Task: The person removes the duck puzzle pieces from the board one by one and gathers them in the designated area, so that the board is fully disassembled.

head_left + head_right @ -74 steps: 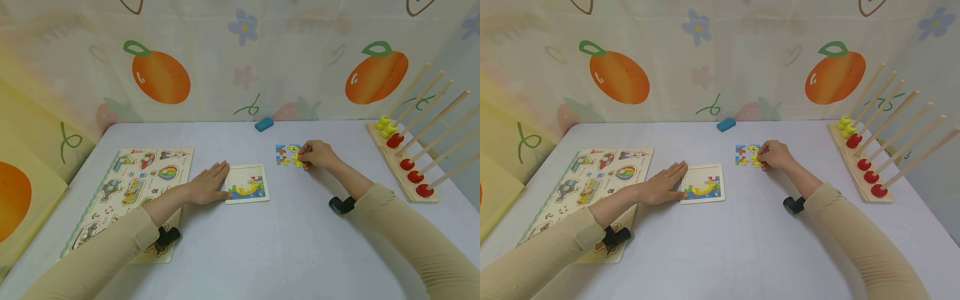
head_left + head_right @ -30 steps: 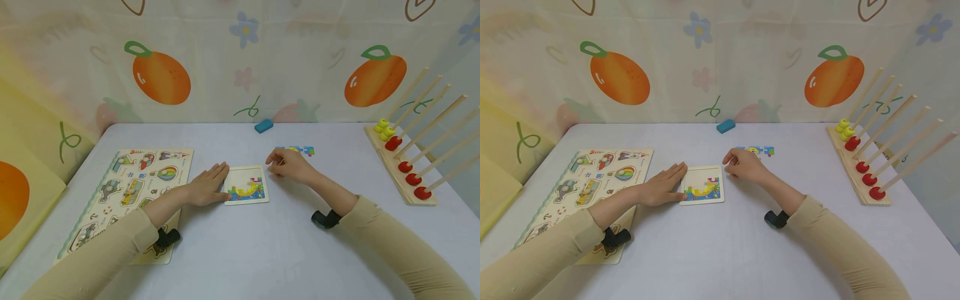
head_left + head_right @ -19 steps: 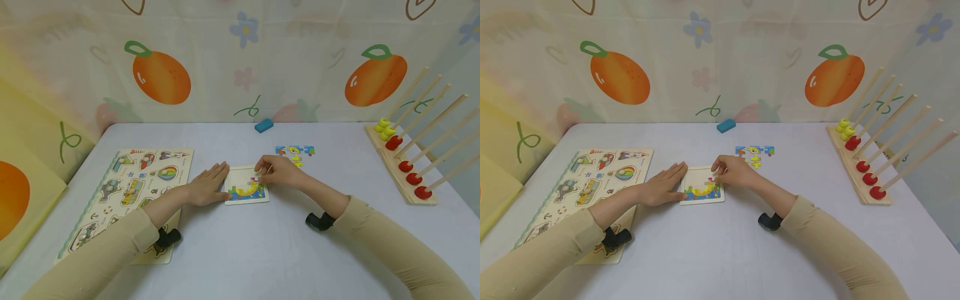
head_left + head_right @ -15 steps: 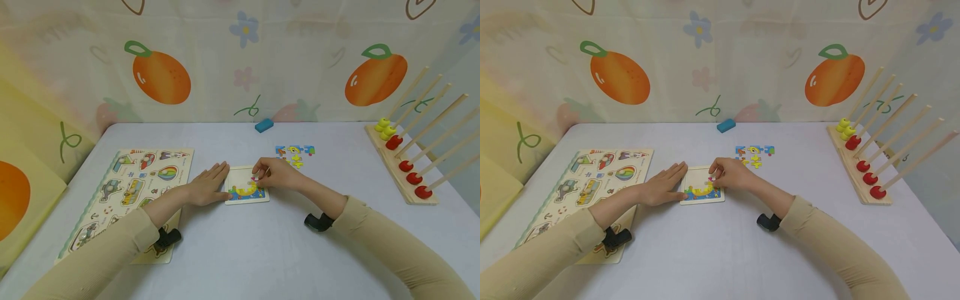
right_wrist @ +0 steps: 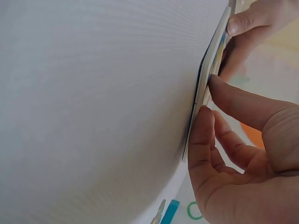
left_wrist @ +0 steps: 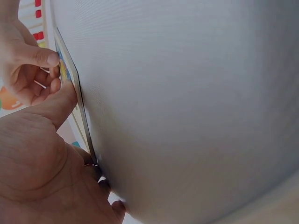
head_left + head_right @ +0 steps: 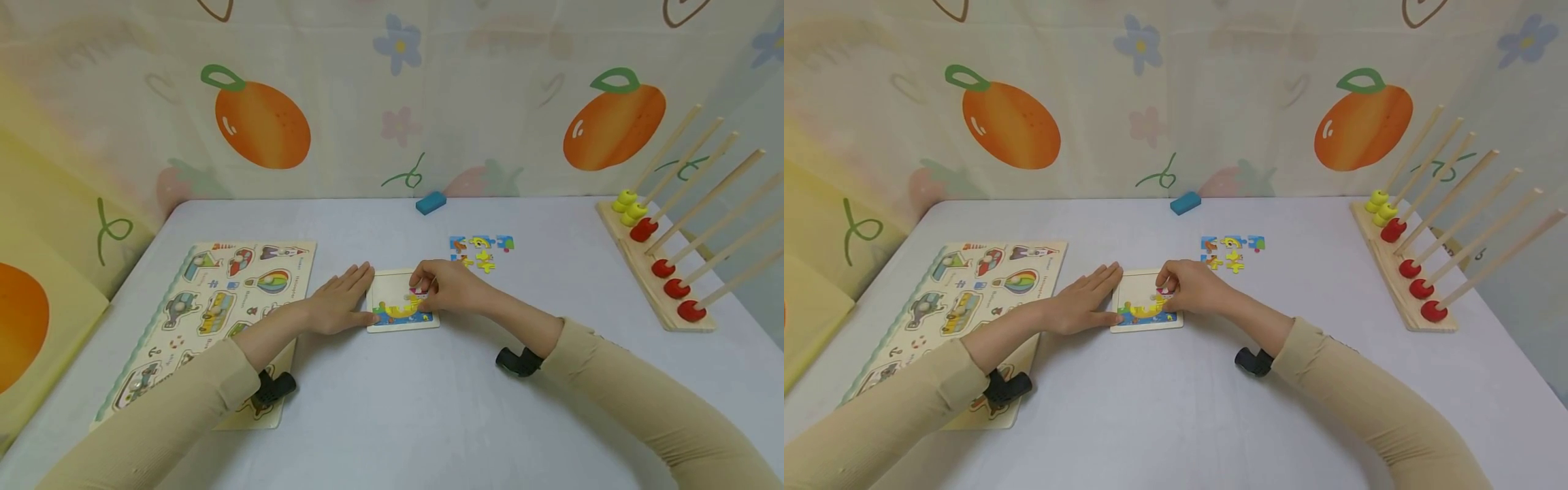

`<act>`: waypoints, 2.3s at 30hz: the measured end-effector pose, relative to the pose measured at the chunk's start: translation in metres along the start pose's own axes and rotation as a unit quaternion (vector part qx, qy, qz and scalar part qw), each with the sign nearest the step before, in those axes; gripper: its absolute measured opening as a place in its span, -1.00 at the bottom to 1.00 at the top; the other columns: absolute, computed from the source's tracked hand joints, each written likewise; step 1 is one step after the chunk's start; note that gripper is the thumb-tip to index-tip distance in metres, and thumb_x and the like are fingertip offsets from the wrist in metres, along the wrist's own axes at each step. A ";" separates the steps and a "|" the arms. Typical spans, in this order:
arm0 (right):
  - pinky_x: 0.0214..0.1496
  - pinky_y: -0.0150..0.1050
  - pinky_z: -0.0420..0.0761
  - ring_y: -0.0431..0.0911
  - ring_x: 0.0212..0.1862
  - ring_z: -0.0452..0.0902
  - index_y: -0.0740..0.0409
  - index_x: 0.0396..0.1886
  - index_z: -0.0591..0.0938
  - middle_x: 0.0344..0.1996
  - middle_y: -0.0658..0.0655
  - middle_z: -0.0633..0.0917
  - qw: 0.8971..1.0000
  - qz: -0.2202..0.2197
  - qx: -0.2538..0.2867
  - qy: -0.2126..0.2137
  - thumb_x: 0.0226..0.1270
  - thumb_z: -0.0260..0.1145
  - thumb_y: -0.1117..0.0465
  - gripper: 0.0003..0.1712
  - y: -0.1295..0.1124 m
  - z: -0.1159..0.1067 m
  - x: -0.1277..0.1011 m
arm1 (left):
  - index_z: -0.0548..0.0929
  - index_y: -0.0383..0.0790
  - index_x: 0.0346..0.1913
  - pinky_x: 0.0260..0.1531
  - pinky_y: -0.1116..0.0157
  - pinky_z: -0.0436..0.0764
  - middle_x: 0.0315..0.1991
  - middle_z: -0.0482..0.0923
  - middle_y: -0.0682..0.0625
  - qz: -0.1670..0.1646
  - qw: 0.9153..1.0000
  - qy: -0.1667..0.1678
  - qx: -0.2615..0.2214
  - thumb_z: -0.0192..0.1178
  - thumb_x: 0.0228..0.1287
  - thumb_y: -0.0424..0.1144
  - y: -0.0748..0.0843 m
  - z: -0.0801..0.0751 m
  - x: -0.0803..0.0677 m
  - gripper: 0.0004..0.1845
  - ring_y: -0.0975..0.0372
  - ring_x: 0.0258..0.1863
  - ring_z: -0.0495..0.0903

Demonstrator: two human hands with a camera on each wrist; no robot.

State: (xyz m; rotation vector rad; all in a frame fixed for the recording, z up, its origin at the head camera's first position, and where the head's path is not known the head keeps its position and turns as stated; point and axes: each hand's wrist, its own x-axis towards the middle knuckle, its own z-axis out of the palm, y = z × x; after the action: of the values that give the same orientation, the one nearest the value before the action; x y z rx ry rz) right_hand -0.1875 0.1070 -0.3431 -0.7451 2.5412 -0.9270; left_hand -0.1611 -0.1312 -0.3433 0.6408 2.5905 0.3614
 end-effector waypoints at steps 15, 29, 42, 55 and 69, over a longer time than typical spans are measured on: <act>-0.32 -0.42 0.48 -0.18 -0.41 0.43 0.18 -0.16 0.58 -0.28 0.12 0.60 1.000 0.006 -0.021 -0.004 0.00 0.46 0.26 -0.63 -0.002 0.001 0.001 | -0.23 -0.28 0.47 0.44 -0.12 -0.17 0.52 -0.37 -0.13 0.002 1.000 0.005 -0.002 -0.01 0.31 0.14 -0.002 0.002 0.001 -0.07 -0.02 0.52 -0.35; -0.28 -0.42 0.47 -0.16 -0.36 0.42 0.14 -0.15 0.61 -0.22 0.11 0.58 0.999 0.011 -0.038 -0.001 0.00 0.47 0.22 -0.63 0.000 0.002 0.001 | -0.23 -0.28 0.47 0.44 -0.12 -0.17 0.52 -0.37 -0.14 0.008 1.000 0.006 -0.005 -0.02 0.32 0.15 -0.001 0.001 0.000 -0.07 -0.03 0.52 -0.35; -0.30 -0.38 0.48 -0.14 -0.41 0.42 0.11 -0.20 0.52 -0.22 0.12 0.57 0.999 -0.004 -0.031 0.012 -0.07 0.51 0.26 -0.58 -0.002 0.002 0.002 | -0.24 -0.28 0.47 0.44 -0.13 -0.20 0.52 -0.38 -0.14 0.006 1.000 0.006 -0.010 -0.03 0.32 0.17 -0.001 0.002 0.000 -0.07 -0.03 0.52 -0.36; -0.39 -0.39 0.42 -0.15 -0.46 0.39 0.08 -0.19 0.49 -0.37 0.07 0.57 0.999 0.013 -0.028 0.010 -0.04 0.49 0.25 -0.58 -0.002 0.002 0.001 | -0.24 -0.27 0.47 0.44 -0.12 -0.18 0.52 -0.38 -0.13 0.004 1.000 0.004 -0.004 -0.03 0.32 0.16 0.001 0.000 -0.002 -0.07 -0.02 0.52 -0.36; -0.36 -0.40 0.41 -0.16 -0.43 0.40 0.11 -0.25 0.58 -0.40 0.03 0.59 0.999 0.013 -0.035 -0.009 0.01 0.47 0.22 -0.70 -0.002 0.001 0.001 | -0.26 -0.25 0.48 0.46 -0.09 -0.21 0.53 -0.39 -0.11 0.000 1.000 0.004 -0.008 -0.03 0.31 0.16 -0.002 0.003 0.001 -0.07 0.01 0.52 -0.39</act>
State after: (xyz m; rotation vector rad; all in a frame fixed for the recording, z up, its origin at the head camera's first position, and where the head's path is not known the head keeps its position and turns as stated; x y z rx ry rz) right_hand -0.1873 0.1044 -0.3423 -0.7344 2.5738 -0.8234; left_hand -0.1611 -0.1323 -0.3473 0.6357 2.5930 0.3866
